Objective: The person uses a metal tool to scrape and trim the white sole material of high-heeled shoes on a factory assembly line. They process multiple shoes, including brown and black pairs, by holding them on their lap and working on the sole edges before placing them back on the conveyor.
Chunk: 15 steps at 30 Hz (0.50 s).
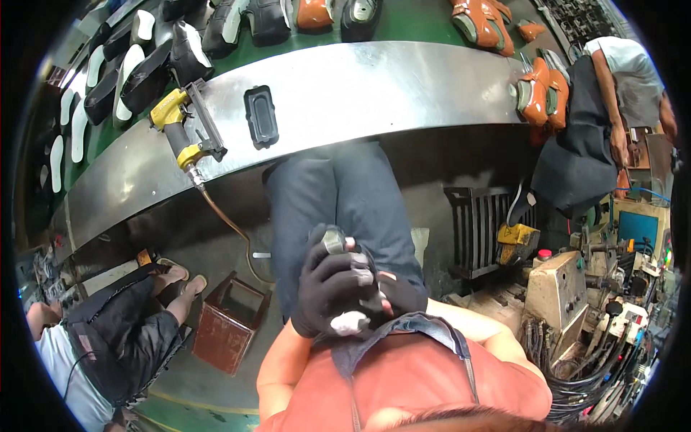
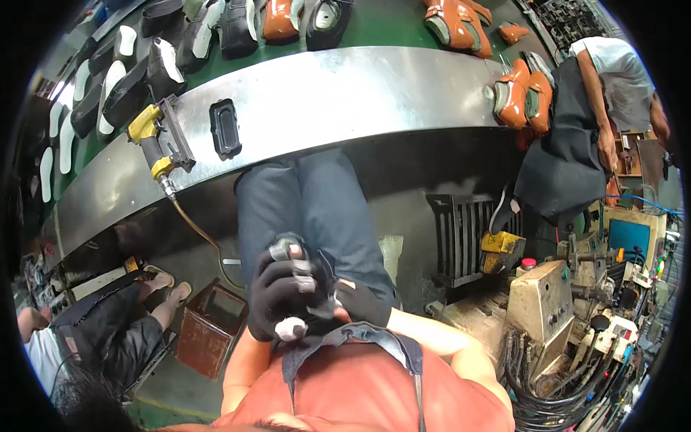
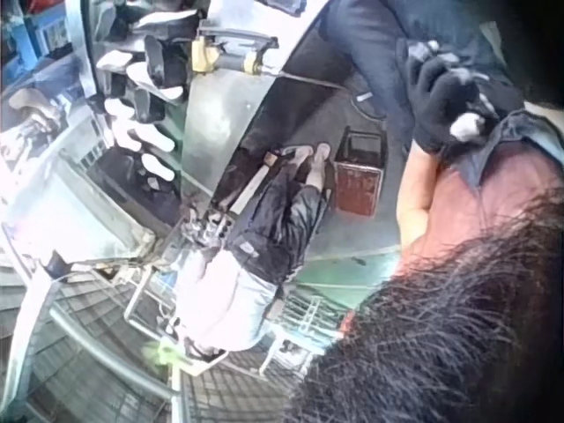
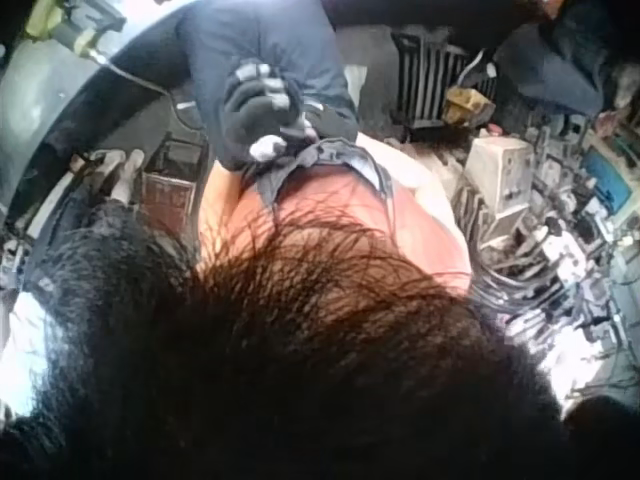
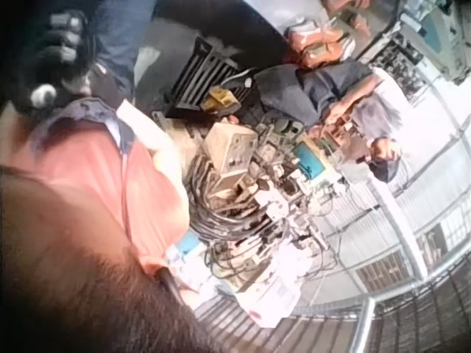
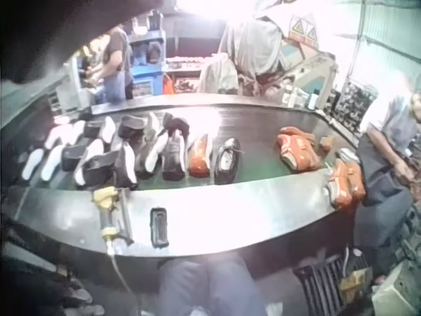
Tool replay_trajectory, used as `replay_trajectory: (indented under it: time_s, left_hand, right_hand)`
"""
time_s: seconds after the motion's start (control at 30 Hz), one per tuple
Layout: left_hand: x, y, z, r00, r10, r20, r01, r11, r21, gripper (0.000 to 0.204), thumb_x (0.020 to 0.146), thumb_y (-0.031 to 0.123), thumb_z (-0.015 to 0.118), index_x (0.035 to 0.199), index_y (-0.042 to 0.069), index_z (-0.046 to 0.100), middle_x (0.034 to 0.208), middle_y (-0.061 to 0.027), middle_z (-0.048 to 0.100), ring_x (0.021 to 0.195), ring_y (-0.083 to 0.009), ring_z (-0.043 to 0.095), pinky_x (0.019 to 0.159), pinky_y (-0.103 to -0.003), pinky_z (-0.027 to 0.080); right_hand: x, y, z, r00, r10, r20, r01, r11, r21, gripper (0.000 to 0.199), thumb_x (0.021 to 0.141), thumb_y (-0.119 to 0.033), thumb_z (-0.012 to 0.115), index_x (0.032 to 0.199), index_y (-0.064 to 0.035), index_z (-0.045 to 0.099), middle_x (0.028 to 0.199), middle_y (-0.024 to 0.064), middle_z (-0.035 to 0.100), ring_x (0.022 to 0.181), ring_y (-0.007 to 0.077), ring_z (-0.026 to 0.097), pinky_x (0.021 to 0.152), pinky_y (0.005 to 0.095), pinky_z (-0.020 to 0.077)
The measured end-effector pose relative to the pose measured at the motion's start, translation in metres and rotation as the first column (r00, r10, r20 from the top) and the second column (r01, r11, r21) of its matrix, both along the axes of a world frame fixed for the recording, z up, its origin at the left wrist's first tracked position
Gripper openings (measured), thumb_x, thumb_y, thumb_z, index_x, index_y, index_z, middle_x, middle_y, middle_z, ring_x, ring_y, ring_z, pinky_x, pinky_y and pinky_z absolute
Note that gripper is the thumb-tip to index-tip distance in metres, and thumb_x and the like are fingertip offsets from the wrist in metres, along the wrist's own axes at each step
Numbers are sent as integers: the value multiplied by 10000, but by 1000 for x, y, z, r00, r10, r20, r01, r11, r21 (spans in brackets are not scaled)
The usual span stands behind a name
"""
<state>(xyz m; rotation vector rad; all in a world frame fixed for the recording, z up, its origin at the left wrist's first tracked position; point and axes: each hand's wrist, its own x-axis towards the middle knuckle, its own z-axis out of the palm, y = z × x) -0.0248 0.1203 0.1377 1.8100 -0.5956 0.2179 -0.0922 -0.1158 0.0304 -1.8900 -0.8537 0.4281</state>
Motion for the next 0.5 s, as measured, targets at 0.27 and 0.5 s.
replay_trajectory:
  time_s: [0.27, 0.5]
  left_hand:
    - [59, 6, -17, 976, -15, -218, -22, 986, -164, 629, 953, 594, 383, 798, 49, 657, 885, -100, 662, 1016, -298, 557, 956, -421, 400]
    - [57, -4, -26, 958, 65, -278, -120, 976, -183, 653, 954, 618, 375, 806, 39, 637, 870, -104, 648, 992, -301, 548, 920, -411, 422]
  right_hand:
    - [37, 24, 53, 718, -151, -680, 263, 963, 64, 457, 1063, -356, 352, 956, 12, 601, 906, 96, 628, 867, 185, 591, 810, 329, 464]
    - [28, 39, 67, 676, -272, -685, 405, 914, 37, 538, 1046, -474, 342, 840, -30, 565, 692, 46, 543, 662, 152, 521, 671, 325, 456]
